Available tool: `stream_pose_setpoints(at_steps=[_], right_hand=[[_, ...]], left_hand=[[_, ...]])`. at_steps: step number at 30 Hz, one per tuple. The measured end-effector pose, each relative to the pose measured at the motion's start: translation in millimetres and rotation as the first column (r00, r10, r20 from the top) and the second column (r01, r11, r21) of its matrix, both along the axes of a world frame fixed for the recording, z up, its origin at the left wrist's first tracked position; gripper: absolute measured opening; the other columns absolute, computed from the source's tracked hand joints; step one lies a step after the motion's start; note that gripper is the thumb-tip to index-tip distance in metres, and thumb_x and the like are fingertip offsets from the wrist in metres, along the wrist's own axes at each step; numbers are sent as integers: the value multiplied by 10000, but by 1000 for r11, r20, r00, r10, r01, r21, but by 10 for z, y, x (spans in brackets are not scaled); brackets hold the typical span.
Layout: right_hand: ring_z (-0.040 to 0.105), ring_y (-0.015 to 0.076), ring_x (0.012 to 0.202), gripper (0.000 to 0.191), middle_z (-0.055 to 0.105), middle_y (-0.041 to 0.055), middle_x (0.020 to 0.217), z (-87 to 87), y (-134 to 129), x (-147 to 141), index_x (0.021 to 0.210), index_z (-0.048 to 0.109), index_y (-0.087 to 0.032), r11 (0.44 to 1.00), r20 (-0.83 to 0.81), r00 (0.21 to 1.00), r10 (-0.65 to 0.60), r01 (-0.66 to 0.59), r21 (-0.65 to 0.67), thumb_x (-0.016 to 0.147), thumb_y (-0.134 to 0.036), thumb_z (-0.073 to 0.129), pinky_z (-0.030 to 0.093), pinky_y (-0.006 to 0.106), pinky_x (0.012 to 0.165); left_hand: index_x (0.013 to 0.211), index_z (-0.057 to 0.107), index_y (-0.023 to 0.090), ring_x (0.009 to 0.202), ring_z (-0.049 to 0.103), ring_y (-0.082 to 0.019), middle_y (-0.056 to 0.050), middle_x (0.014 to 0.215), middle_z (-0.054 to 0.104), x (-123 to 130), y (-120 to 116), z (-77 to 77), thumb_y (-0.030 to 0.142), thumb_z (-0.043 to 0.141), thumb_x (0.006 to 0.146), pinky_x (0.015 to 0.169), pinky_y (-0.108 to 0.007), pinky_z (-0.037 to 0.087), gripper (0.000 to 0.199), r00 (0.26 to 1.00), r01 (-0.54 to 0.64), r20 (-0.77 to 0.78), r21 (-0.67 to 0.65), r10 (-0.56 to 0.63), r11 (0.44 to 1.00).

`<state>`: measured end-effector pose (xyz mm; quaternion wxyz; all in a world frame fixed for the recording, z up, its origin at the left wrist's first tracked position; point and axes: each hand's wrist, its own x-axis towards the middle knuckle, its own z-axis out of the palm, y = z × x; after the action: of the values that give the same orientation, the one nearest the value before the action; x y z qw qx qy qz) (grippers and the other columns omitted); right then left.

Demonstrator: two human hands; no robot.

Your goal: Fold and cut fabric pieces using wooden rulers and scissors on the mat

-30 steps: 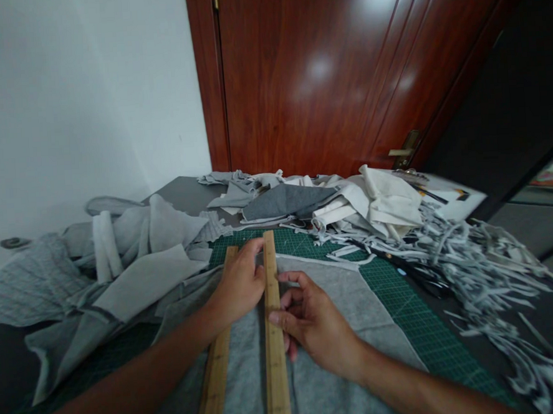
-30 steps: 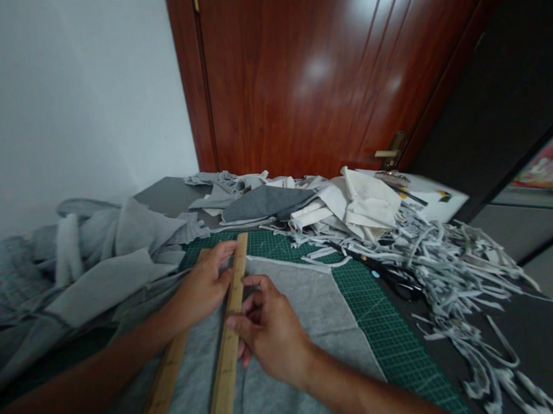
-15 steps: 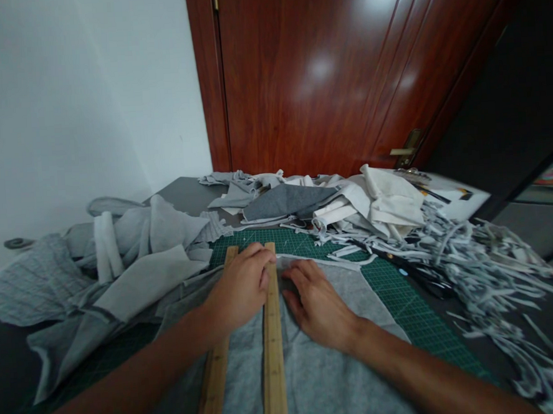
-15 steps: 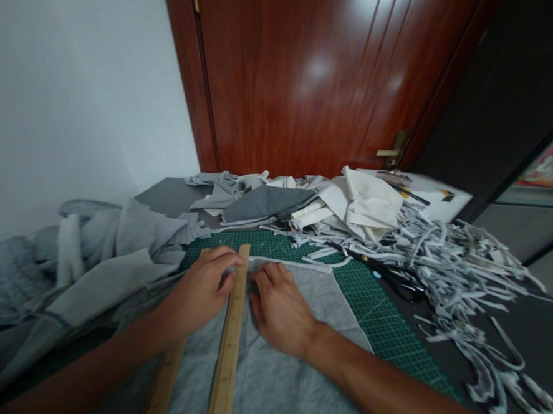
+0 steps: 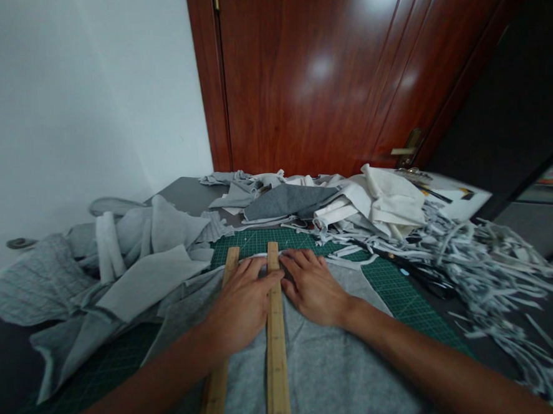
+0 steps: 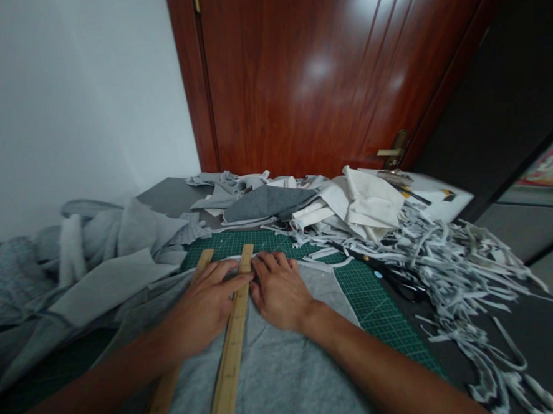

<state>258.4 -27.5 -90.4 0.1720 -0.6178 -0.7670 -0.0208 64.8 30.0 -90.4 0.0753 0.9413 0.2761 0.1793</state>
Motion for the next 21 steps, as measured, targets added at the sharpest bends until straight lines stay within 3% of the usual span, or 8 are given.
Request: stream_pose_setpoints(at_steps=[4, 11, 21], right_hand=[[475, 384, 1292, 486, 554, 173, 1540, 11, 36, 30, 1503, 558, -158, 1000, 40, 999, 2, -1, -19, 1049, -326, 518, 454, 551, 1001], [513, 325, 1123, 472, 594, 170, 1231, 27, 231, 101, 1491, 598, -153, 999, 76, 997, -30, 31, -15, 1040, -265, 516, 451, 462, 994], [533, 342, 1071, 506, 595, 171, 1172, 14, 257, 79, 1519, 577, -155, 997, 113, 991, -71, 74, -19, 1068, -374, 509, 470, 466, 929]], left_hand=[[1255, 654, 237, 1405, 495, -328, -132, 1475, 508, -10, -9, -11, 32, 518, 808, 1199, -538, 408, 510, 1000, 19, -4, 6, -19, 1000], [1238, 547, 226, 1578, 329, -250, -135, 1561, 471, -19, -57, 13, 2, 464, 817, 1264, -477, 375, 484, 998, 61, 31, -17, -61, 998], [1283, 541, 236, 1550, 386, -263, -122, 1529, 522, -16, -83, 33, -7, 484, 772, 1270, -487, 383, 569, 994, 107, 9, -29, -106, 994]])
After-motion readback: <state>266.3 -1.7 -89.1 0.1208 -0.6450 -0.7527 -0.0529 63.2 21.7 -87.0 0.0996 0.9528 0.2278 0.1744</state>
